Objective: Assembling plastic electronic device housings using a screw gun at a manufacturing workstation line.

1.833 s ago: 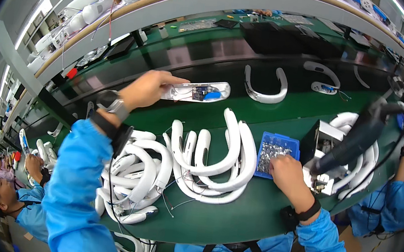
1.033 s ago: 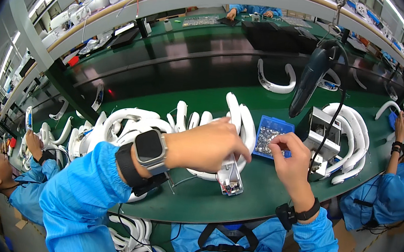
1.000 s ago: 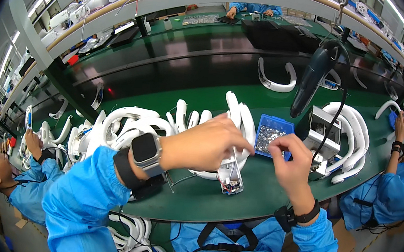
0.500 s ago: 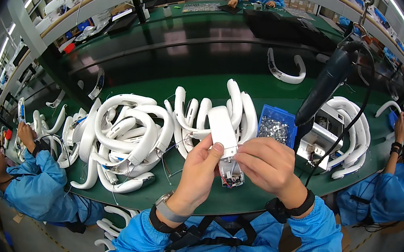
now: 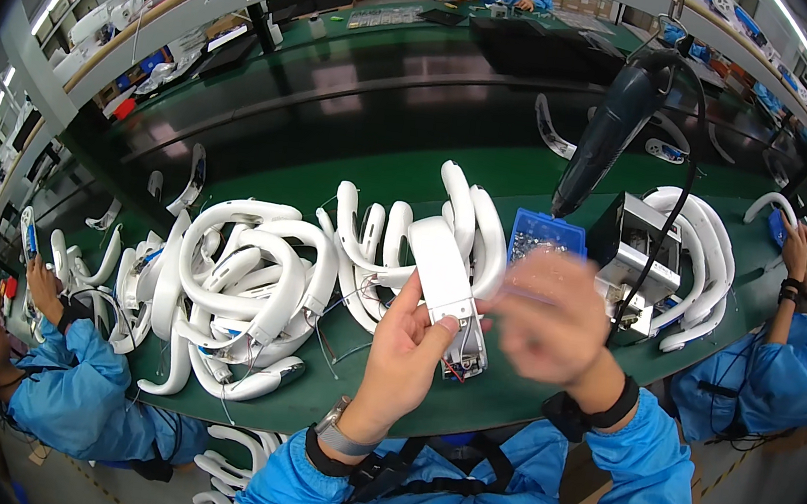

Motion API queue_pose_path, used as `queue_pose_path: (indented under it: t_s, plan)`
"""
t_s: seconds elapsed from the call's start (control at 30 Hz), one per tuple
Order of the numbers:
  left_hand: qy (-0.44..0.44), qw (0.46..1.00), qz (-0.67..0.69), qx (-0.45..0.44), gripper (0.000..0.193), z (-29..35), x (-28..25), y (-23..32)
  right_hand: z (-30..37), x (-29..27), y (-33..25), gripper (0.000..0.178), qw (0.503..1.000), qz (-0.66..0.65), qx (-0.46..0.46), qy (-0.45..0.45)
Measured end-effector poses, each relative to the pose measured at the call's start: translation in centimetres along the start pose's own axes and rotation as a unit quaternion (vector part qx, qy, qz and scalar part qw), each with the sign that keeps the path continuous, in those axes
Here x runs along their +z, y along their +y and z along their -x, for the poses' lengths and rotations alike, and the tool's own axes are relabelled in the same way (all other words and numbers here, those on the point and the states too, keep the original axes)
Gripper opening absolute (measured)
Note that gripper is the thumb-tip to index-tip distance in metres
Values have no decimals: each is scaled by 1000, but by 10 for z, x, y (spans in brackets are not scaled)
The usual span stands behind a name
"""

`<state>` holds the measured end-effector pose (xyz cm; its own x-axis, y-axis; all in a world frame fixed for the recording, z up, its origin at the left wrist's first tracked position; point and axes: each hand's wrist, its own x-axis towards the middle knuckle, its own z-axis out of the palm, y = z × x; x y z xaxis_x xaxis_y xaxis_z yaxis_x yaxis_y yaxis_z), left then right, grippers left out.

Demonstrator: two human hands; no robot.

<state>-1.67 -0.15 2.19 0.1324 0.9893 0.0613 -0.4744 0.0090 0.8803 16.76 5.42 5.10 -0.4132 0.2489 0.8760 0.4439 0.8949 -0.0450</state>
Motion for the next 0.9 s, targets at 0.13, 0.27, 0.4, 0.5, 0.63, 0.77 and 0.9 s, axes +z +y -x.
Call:
queue_pose_path:
  t_s: [0.13,0.27,0.4,0.5,0.63,0.77,0.9]
  plan:
    - [11,999,-39,-5,54,-2,2,-3,-34,-12,49,46,959,-50,185,210]
    - [15,998,-61,-4,53,-5,-3,-1,-57,-31,83,53,866,-375,314,103]
    - [13,997,-72,-25,54,-8,-2,1,-55,-63,81,70,899,-273,334,77]
    - [4,996,-70,-52,55,-8,-4,3,-42,-89,76,52,854,-297,425,47]
    - [25,996,-75,-39,53,-8,-7,5,8,-87,79,27,879,-270,339,200]
    - [54,992,-107,-28,54,-7,-2,8,47,-92,71,45,863,-298,327,246]
    - [69,991,-113,-9,52,-11,7,-8,78,-87,71,48,876,-258,307,267]
